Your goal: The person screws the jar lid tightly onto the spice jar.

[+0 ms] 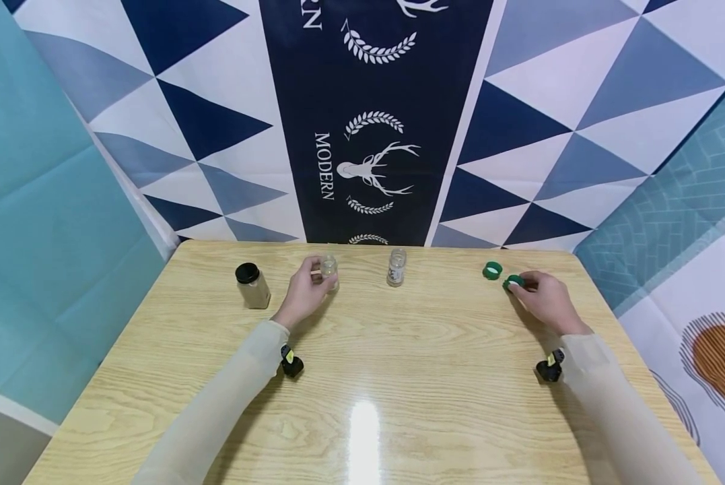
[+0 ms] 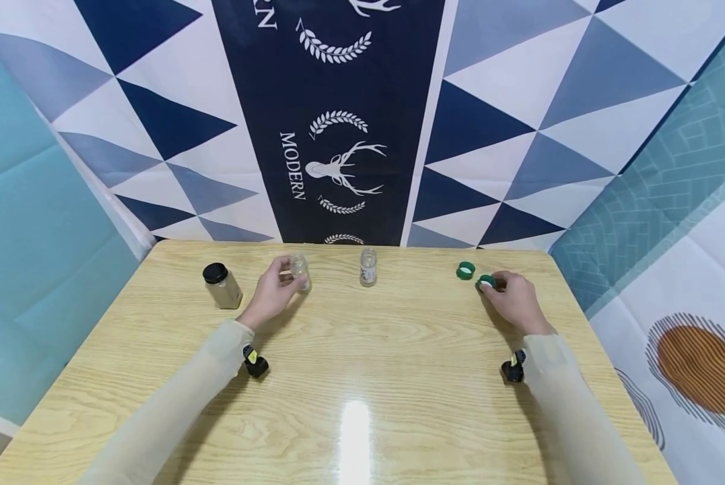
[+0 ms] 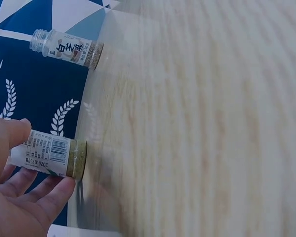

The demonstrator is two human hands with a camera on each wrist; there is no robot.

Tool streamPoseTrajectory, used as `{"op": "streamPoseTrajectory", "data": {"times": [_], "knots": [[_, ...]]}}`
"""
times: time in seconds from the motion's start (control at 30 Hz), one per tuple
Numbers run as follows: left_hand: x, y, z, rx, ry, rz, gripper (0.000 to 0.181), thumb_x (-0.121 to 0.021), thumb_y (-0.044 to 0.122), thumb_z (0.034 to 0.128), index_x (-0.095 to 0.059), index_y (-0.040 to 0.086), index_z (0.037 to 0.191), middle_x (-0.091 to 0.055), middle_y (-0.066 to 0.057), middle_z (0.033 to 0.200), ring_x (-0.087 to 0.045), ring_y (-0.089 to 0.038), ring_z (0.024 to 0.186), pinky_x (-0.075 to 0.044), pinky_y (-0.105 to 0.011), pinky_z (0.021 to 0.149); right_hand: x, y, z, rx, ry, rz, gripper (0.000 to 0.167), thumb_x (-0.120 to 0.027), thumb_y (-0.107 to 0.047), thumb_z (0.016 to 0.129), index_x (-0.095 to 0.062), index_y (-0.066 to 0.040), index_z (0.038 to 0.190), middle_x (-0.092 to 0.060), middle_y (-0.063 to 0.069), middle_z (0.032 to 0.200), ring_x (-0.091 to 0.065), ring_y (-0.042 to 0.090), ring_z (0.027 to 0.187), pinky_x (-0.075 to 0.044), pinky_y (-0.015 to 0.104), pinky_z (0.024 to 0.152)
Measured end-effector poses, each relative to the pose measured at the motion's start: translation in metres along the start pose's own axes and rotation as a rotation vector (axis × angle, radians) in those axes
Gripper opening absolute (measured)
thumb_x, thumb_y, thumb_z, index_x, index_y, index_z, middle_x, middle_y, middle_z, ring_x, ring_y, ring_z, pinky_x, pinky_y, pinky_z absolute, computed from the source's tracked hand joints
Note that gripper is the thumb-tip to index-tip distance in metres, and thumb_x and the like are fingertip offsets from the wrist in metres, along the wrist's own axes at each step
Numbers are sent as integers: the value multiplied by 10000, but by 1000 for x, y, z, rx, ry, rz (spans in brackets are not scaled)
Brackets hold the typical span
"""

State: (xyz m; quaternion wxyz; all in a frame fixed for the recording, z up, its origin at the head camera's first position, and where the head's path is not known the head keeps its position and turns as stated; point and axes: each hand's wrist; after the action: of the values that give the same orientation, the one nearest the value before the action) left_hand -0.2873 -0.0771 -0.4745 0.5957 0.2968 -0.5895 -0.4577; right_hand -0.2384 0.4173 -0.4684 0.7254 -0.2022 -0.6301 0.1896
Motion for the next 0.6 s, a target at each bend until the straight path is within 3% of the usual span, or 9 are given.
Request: {"op": "streamPoseTrajectory", "data": {"times": [0.2,0.6], "knots": [[3,-1,-6,33,-9,-6,576,-657,284,1027,-428,42,1498,-541,-187,1441,-604,-331,1290,-575,-434,1007,1,-3,-7,-17,-36,6,516,-587,-315,1055,-570,119,1334,-629,367,1246,-636,500,1136,-544,620,936],[4,-2,-15,25,-27,-40,526,-666,224,1021,-466,41,1471,-581,-196,1403,-612,-354,1292,-589,-416,986,0,-9,-23,4,-37,23,519,-592,-324,1054,-568,103,1348,-629,355,1263,-636,500,1146,-553,617,927]]}}
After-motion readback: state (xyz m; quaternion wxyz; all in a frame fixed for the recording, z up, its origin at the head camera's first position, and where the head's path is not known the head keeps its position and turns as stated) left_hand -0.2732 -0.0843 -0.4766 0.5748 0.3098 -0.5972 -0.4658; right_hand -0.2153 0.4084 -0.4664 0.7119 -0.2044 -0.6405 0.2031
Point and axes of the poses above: each hand's wrist, its own z-axis towards the middle knuckle, its own x-axis out of the back of the hand, y = z × x
